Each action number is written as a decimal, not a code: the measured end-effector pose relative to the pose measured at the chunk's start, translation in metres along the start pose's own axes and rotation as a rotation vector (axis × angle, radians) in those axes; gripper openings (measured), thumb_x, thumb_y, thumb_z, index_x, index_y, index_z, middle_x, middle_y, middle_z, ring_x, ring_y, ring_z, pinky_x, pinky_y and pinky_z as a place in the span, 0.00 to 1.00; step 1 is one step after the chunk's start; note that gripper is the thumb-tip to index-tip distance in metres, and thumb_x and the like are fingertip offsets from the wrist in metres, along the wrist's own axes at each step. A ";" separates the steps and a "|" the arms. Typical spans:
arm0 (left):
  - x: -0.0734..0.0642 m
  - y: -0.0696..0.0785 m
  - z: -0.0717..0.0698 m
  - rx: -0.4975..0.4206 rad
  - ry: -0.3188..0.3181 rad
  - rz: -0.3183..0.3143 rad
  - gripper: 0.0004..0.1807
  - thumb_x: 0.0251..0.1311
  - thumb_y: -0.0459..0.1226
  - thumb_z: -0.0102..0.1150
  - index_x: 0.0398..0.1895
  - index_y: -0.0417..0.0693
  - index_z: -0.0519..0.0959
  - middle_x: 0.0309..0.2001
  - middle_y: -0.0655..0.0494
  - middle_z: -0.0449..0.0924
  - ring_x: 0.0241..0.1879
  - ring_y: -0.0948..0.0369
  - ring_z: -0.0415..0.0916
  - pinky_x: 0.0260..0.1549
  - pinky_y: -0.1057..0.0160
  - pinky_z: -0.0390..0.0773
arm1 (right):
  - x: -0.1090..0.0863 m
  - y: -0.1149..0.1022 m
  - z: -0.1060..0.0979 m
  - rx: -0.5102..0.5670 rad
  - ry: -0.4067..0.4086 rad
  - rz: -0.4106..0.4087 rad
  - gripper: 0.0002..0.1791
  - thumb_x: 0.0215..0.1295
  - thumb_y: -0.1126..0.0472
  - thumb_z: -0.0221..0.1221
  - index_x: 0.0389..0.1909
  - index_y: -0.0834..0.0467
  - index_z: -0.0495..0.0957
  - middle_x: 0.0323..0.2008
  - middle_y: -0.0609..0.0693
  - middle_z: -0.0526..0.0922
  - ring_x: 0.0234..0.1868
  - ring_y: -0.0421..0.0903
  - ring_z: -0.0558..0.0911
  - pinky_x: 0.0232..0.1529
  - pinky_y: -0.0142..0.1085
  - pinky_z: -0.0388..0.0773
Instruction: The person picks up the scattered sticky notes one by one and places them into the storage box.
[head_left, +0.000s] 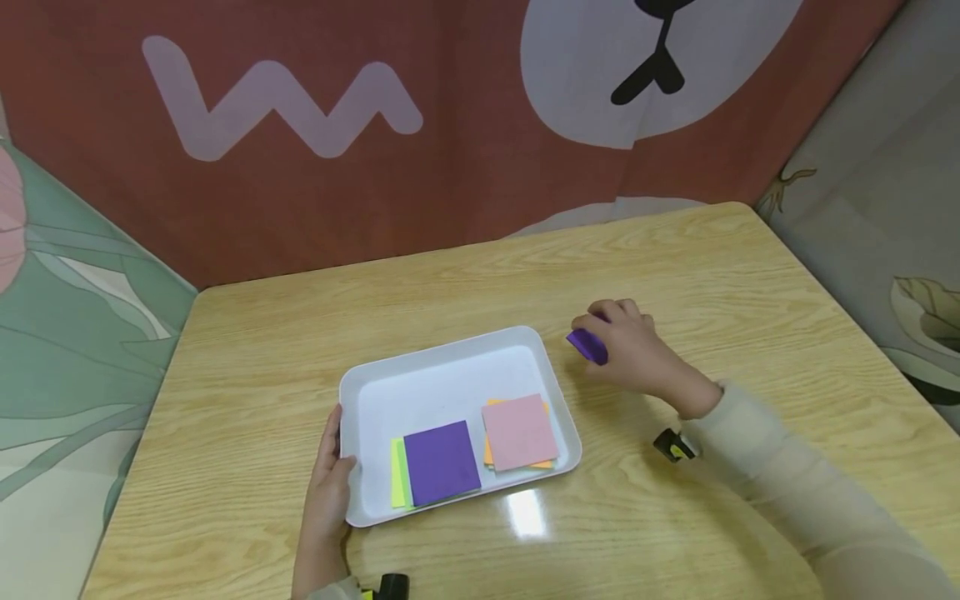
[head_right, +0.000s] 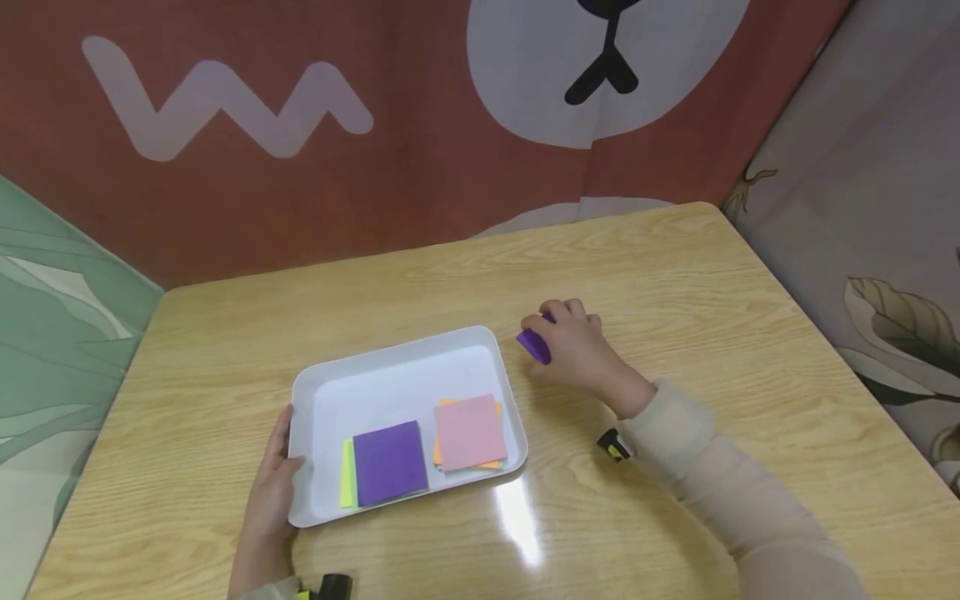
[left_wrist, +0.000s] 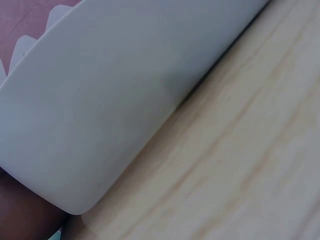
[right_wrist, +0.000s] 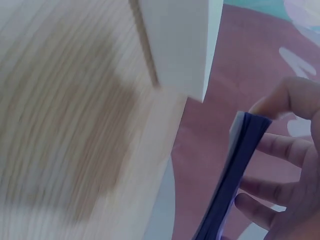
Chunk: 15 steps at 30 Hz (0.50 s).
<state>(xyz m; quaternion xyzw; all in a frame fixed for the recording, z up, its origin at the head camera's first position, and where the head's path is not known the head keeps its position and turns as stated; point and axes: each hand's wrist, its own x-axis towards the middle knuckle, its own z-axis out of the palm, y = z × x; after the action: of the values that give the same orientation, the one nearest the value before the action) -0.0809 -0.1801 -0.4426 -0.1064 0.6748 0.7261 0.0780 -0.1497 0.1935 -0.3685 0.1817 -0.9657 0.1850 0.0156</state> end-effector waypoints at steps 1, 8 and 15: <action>0.000 0.000 0.000 0.000 0.002 0.001 0.38 0.53 0.23 0.25 0.67 0.62 0.43 0.67 0.60 0.36 0.61 0.60 0.42 0.51 0.72 0.55 | 0.000 -0.002 0.001 0.004 -0.005 -0.008 0.27 0.39 0.60 0.62 0.47 0.58 0.72 0.48 0.61 0.66 0.48 0.59 0.59 0.38 0.52 0.58; 0.000 -0.001 0.000 -0.002 -0.012 -0.001 0.38 0.53 0.23 0.25 0.66 0.63 0.42 0.67 0.60 0.35 0.62 0.60 0.41 0.53 0.69 0.53 | -0.002 -0.014 0.007 0.006 -0.003 -0.062 0.27 0.37 0.60 0.63 0.45 0.57 0.73 0.48 0.60 0.67 0.46 0.57 0.61 0.37 0.51 0.59; 0.002 -0.002 -0.001 0.003 0.004 -0.005 0.38 0.53 0.23 0.25 0.66 0.63 0.44 0.67 0.62 0.36 0.62 0.62 0.40 0.55 0.68 0.50 | -0.005 -0.027 0.013 0.016 -0.022 -0.156 0.25 0.39 0.58 0.63 0.44 0.55 0.74 0.48 0.59 0.68 0.48 0.55 0.61 0.37 0.50 0.59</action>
<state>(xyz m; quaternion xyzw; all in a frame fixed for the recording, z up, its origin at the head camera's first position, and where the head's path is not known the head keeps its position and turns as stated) -0.0821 -0.1814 -0.4450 -0.1092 0.6757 0.7248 0.0786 -0.1345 0.1671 -0.3711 0.2587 -0.9471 0.1889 0.0178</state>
